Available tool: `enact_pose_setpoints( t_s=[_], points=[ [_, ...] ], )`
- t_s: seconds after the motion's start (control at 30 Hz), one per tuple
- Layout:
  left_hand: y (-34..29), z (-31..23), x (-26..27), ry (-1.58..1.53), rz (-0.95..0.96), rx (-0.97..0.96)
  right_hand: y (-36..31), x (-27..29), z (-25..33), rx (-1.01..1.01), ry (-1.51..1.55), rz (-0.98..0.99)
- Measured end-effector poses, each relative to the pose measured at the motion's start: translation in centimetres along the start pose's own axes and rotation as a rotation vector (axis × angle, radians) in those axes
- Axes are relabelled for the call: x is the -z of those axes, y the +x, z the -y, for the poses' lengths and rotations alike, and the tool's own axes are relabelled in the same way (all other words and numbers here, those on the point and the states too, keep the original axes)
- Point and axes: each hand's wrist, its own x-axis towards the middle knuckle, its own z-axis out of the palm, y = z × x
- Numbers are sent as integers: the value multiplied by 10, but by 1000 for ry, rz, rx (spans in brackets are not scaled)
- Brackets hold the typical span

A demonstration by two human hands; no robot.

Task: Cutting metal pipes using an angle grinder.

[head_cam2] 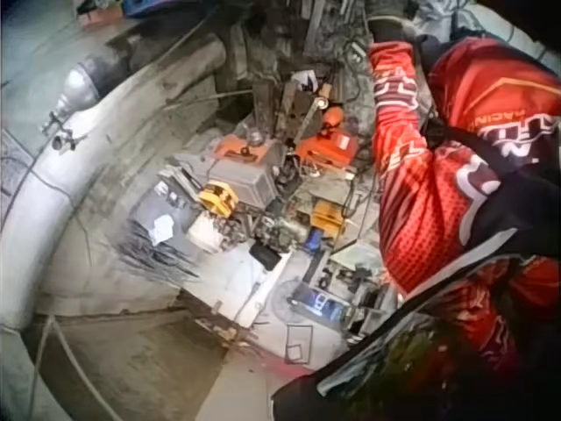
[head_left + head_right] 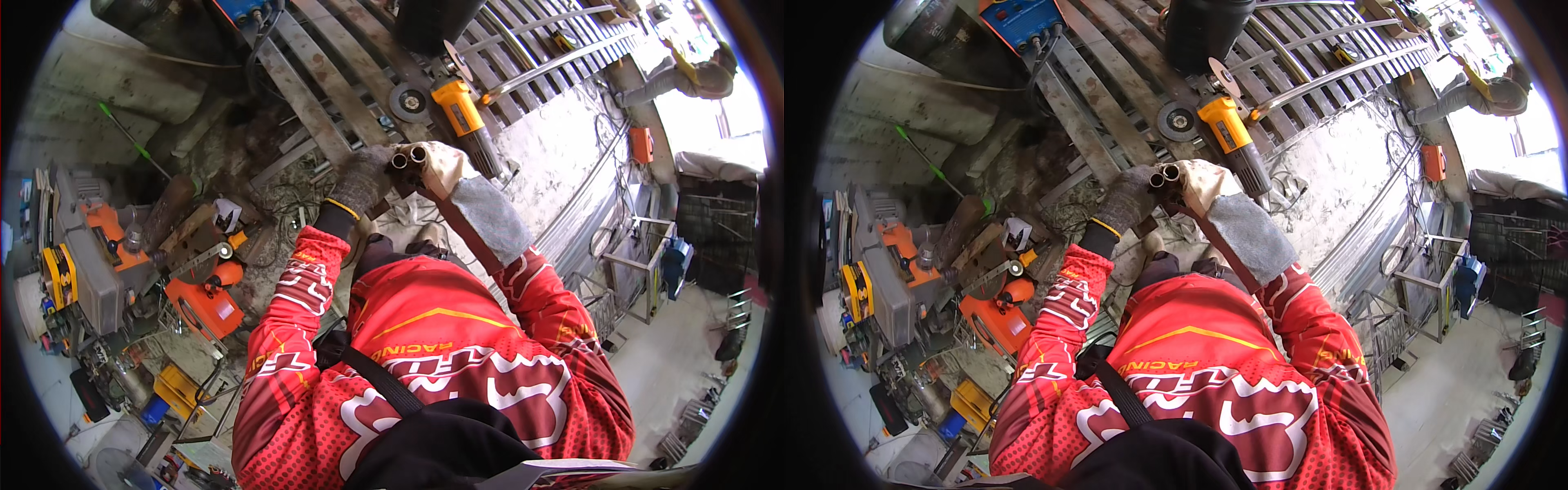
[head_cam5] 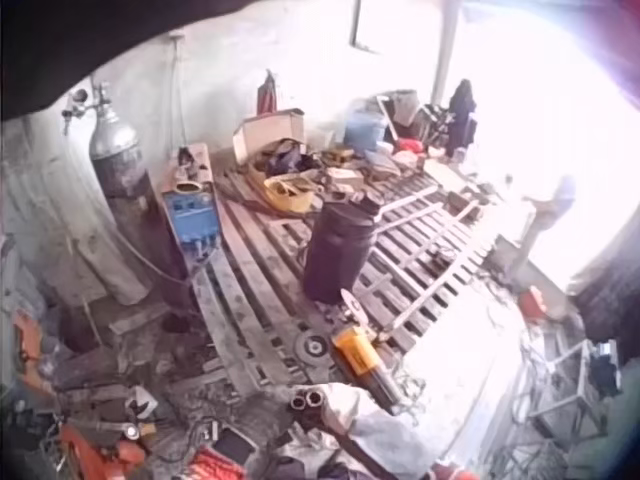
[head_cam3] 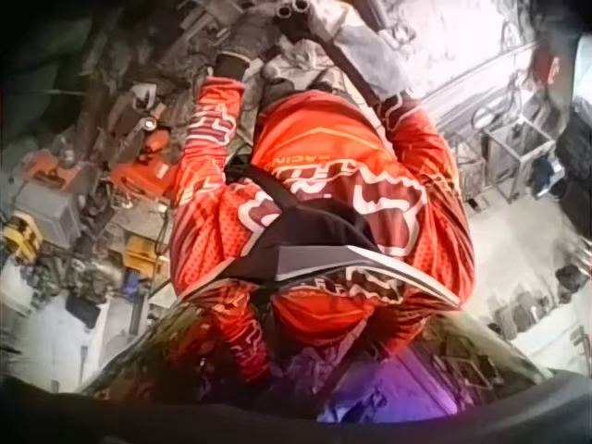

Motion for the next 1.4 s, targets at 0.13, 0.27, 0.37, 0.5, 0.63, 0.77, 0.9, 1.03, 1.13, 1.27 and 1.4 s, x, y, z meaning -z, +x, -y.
enact_pose_setpoints(
  t_s=[0.13,0.27,0.37,0.5,0.63,0.77,0.9,1.03,1.13,1.27,1.4],
  points=[
    [-4,-3,14,-79,-81,-36,7,6,1,43,11,7],
    [-1,-6,21,-66,-67,-1,9,-3,-6,62,50,-65],
    [-3,2,17,-83,-89,-33,9,-2,0,84,64,-67],
    [-3,-4,19,-76,-78,1,6,-7,0,68,60,-98],
    [-2,-4,18,-45,-63,20,7,0,-4,48,124,-35],
    [-2,-9,25,-44,5,61,8,10,3,-92,172,18],
    [-4,-4,29,-65,-51,-20,15,27,12,-157,227,127],
    [-3,1,21,-99,-75,-46,10,11,1,-200,223,75],
    [-3,4,16,-144,-92,-58,7,0,0,-159,79,4],
    [-5,1,20,-87,-102,-44,10,10,11,-139,184,-43],
    [-7,-5,29,-76,-77,-52,9,13,15,-217,321,-36]
  ],
)
